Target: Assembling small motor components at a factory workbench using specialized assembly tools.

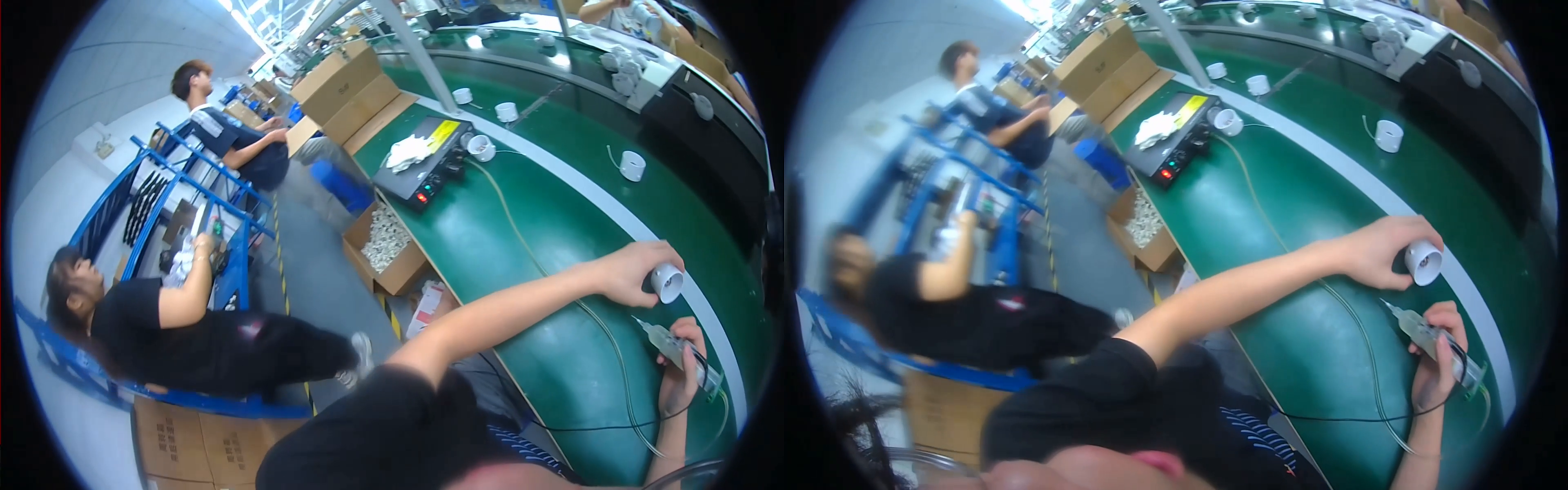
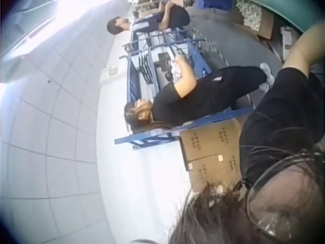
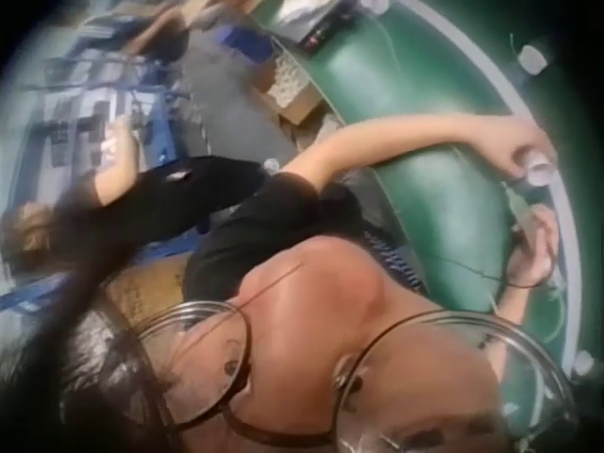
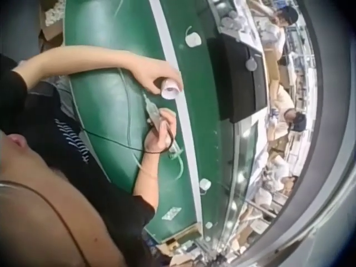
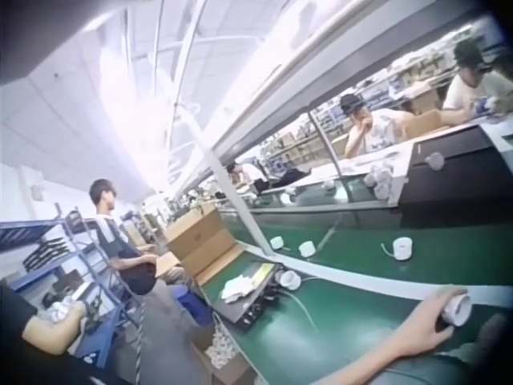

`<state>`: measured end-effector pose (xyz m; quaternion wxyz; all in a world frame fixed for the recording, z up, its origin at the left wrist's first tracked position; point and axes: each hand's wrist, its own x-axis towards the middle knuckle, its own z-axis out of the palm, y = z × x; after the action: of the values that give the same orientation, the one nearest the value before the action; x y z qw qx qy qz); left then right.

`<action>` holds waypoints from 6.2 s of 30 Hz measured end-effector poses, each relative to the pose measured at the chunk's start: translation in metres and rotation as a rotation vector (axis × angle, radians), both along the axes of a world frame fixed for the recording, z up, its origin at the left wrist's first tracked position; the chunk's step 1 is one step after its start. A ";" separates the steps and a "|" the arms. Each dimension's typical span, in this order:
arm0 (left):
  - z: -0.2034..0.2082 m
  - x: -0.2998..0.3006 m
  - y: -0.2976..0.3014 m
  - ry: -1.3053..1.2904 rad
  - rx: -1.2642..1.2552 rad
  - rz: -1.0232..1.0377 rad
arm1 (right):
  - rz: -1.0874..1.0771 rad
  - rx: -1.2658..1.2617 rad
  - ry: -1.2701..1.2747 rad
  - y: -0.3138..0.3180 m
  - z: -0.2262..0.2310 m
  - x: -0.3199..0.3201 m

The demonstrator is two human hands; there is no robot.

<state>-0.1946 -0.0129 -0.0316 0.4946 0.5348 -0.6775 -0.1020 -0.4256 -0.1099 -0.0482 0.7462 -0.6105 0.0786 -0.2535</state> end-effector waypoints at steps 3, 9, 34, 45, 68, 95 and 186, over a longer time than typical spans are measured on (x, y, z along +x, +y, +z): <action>-0.007 -0.003 0.009 0.056 0.020 0.006 | 0.021 0.051 -0.004 -0.012 0.000 -0.009; -0.010 -0.008 0.019 0.030 0.028 -0.006 | -0.071 0.101 0.012 -0.007 -0.003 -0.012; -0.009 0.015 0.020 0.097 0.429 0.061 | 0.088 0.409 -0.048 -0.008 0.012 0.011; 0.011 0.011 0.017 0.265 0.421 -0.074 | 0.001 0.488 -0.203 -0.014 0.026 0.011; -0.001 0.045 0.041 0.178 0.204 -0.071 | -0.592 0.506 -0.579 0.034 0.051 0.032; 0.046 0.049 0.101 0.085 0.227 -0.137 | -0.535 0.042 -0.056 0.125 0.067 0.062; 0.040 0.090 0.078 -0.327 0.196 0.134 | -0.246 0.554 -0.302 0.079 0.057 0.093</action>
<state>-0.1042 0.0655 0.0088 0.3293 0.6337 -0.6985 -0.0460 -0.3326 -0.0310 0.0088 0.8508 -0.3259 0.1065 -0.3982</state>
